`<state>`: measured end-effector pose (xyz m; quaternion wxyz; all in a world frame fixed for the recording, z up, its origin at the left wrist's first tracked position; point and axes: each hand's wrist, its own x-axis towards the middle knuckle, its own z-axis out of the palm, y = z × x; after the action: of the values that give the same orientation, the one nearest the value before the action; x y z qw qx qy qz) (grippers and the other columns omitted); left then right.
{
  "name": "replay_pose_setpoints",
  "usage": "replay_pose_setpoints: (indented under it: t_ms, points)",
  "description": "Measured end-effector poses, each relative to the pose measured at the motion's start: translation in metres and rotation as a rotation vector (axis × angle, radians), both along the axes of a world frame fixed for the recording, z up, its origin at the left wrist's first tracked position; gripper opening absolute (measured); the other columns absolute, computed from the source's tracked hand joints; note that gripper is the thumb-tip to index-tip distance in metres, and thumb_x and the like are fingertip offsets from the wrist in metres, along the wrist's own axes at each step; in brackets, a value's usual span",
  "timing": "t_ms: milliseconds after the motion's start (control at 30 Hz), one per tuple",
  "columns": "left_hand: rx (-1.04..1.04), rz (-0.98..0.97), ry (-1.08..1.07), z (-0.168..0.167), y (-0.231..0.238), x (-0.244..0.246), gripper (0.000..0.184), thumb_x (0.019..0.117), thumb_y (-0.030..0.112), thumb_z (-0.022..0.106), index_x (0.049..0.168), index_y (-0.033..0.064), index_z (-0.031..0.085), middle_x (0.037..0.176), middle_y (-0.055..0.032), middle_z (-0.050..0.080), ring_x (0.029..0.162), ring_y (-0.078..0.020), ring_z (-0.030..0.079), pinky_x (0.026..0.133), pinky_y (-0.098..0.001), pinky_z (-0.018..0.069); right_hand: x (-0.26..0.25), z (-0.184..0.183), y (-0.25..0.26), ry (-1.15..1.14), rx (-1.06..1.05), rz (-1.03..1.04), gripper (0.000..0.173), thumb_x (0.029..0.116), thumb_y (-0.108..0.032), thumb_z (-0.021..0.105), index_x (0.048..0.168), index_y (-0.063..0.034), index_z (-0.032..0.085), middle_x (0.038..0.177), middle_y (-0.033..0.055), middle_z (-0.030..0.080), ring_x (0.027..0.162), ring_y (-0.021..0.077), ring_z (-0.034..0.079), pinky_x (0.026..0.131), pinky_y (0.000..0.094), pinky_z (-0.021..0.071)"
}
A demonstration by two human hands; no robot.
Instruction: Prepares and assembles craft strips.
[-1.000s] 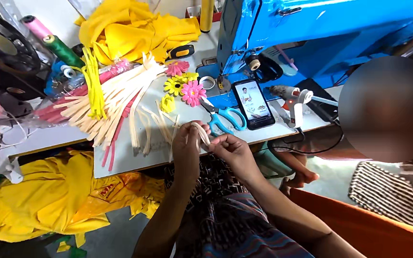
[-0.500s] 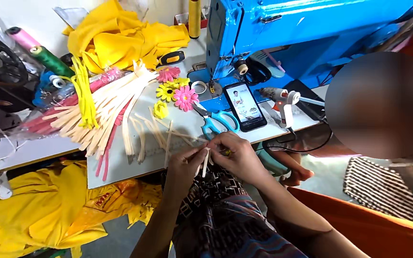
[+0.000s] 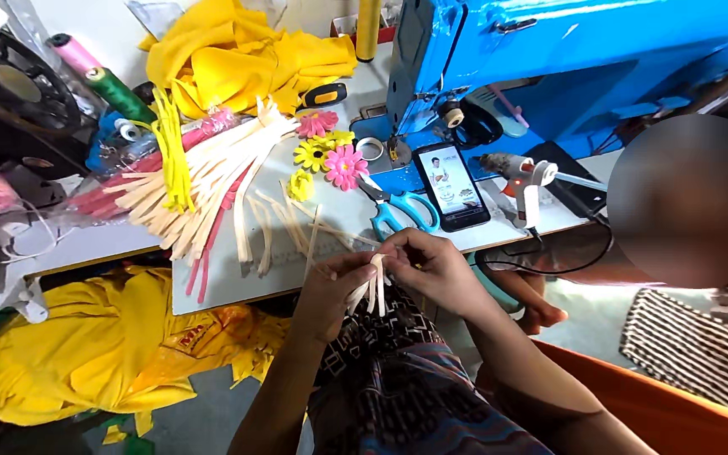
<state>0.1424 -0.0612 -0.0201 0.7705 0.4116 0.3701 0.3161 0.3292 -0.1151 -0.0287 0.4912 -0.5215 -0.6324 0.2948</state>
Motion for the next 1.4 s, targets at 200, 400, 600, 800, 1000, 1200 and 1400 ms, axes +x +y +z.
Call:
replay_pose_setpoints:
  t_ms: [200,400,600,800,1000,1200,1400]
  points:
    - [0.223,0.015,0.153,0.001,-0.007,0.004,0.014,0.0871,-0.004,0.07,0.099,0.0024,0.072,0.084,0.0007,0.072,0.073,-0.0027,0.067,0.068,-0.0185,0.0566,0.003,0.001,0.0,0.137,-0.103,0.047,0.008,0.0908,-0.007,0.07,0.098,-0.0054,0.067,0.071,-0.0076,0.059,0.061,-0.0045,0.052,0.056,0.0113,0.0445]
    - [0.415,-0.094,0.273,-0.005,-0.012,0.008,0.01,0.0888,0.002,0.073,0.099,0.0028,0.074,0.085,0.0031,0.073,0.075,0.0005,0.068,0.073,-0.0175,0.0582,0.003,0.0,-0.001,0.19,0.024,-0.102,0.009,0.094,-0.007,0.065,0.102,-0.0089,0.063,0.077,-0.009,0.064,0.062,-0.0041,0.057,0.058,0.0135,0.0497]
    - [0.415,0.075,0.131,-0.008,-0.011,0.002,0.016,0.088,-0.004,0.071,0.103,0.0008,0.075,0.09,-0.0003,0.075,0.083,-0.005,0.072,0.08,-0.023,0.0607,0.015,0.008,0.003,0.358,-0.039,-0.305,0.009,0.0964,-0.004,0.061,0.101,-0.0112,0.06,0.075,-0.0059,0.066,0.056,-0.0008,0.057,0.05,0.014,0.0473]
    - [0.465,0.038,0.114,-0.013,-0.011,-0.001,0.02,0.09,-0.005,0.069,0.108,-0.0002,0.075,0.094,-0.0023,0.076,0.082,-0.0057,0.071,0.079,-0.0224,0.06,0.025,0.01,0.007,0.36,-0.138,-0.304,0.005,0.0988,-0.006,0.06,0.101,-0.0105,0.06,0.069,-0.0043,0.065,0.049,-0.0008,0.053,0.045,0.013,0.0437]
    - [0.525,0.069,0.071,-0.019,-0.008,-0.004,0.021,0.0905,-0.004,0.069,0.108,0.0029,0.077,0.103,-0.002,0.072,0.085,-0.0086,0.069,0.078,-0.0254,0.0611,0.021,0.006,0.01,0.561,-0.348,-0.179,0.007,0.1001,-0.002,0.056,0.098,-0.0064,0.061,0.063,-0.0011,0.063,0.044,-0.0003,0.049,0.041,0.0137,0.0404]
    - [0.5,0.104,0.048,-0.019,-0.009,0.0,0.021,0.0904,-0.004,0.068,0.109,0.0022,0.076,0.101,-0.0022,0.072,0.083,-0.0087,0.069,0.078,-0.0259,0.0609,0.006,-0.005,0.009,0.724,-0.446,-0.176,0.01,0.1012,-0.001,0.053,0.095,-0.0054,0.06,0.061,0.001,0.063,0.044,0.0018,0.051,0.043,0.0144,0.0422]
    - [0.532,0.133,0.059,-0.02,-0.011,0.002,0.021,0.09,-0.006,0.067,0.109,0.0008,0.075,0.102,-0.0022,0.072,0.087,-0.0083,0.07,0.082,-0.026,0.0608,-0.008,0.0,0.001,0.751,-0.525,-0.078,0.011,0.0987,0.002,0.054,0.092,-0.0044,0.06,0.062,0.001,0.063,0.046,0.0011,0.053,0.045,0.0138,0.0434]
